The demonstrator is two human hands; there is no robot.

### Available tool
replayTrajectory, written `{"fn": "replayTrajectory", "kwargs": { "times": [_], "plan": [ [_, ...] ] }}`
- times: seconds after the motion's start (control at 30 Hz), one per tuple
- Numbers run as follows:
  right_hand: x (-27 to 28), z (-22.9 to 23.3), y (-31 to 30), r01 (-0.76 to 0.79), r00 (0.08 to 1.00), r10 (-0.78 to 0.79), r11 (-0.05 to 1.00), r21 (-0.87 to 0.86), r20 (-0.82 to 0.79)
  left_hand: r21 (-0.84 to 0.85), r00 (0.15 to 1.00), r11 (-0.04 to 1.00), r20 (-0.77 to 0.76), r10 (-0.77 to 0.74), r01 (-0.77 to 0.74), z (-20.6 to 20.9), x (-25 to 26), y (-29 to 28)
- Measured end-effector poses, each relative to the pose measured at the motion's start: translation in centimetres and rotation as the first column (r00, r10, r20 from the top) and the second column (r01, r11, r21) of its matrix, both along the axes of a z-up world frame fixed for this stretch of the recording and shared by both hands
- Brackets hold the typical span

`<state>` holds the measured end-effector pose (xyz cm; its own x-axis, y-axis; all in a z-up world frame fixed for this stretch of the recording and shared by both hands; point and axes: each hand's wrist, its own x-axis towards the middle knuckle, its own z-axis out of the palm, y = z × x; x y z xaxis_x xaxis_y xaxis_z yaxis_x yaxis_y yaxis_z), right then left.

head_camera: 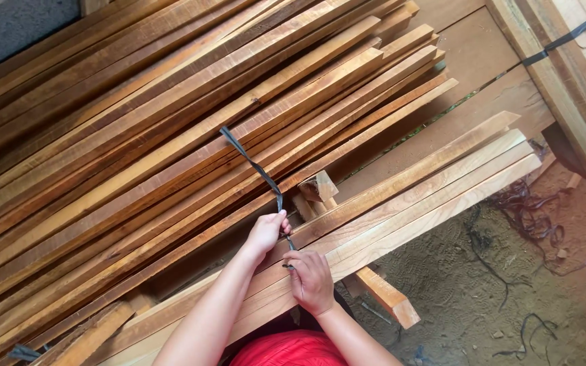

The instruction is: The recorder is organizing and bundling thin wooden slats in a workshop area.

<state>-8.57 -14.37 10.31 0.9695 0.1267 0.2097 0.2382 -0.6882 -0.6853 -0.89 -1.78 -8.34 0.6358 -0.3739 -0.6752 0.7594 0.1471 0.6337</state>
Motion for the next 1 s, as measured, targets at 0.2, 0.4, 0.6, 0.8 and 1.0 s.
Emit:
{"fn": "replayTrajectory", "kwargs": {
  "times": [0.2,0.4,0.6,0.8,1.0],
  "plan": [
    [-0.4,-1.2,-0.4,0.016,0.999,-0.015,1.0,0.027,-0.029,0.124,0.988,0.991,-0.141,0.06,-0.043,0.8,0.3,-0.3],
    [-0.7,-1.5,-1.1,-0.058,0.998,0.06,0.997,0.048,-0.036,0.155,0.988,0.986,-0.133,0.074,-0.052,0.2,0.0,-0.3],
    [-0.9,-1.2,-1.1,-0.066,0.997,0.068,0.996,0.063,-0.026,0.307,0.999,0.951,-0.02,-0.034,0.039,0.3,-0.1,-0.3],
    [-1.0,-1.4,-1.1,-0.058,0.996,0.062,0.996,0.061,-0.064,0.528,0.72,0.546,-0.198,-0.665,0.65,-3.9,-0.4,0.1],
    [-1.4,-2.7,-1.3,-0.088,0.996,0.091,0.993,0.08,-0.027,0.633,0.798,0.584,-0.092,-0.596,0.508,4.4,0.8,-0.5]
  ]
}}
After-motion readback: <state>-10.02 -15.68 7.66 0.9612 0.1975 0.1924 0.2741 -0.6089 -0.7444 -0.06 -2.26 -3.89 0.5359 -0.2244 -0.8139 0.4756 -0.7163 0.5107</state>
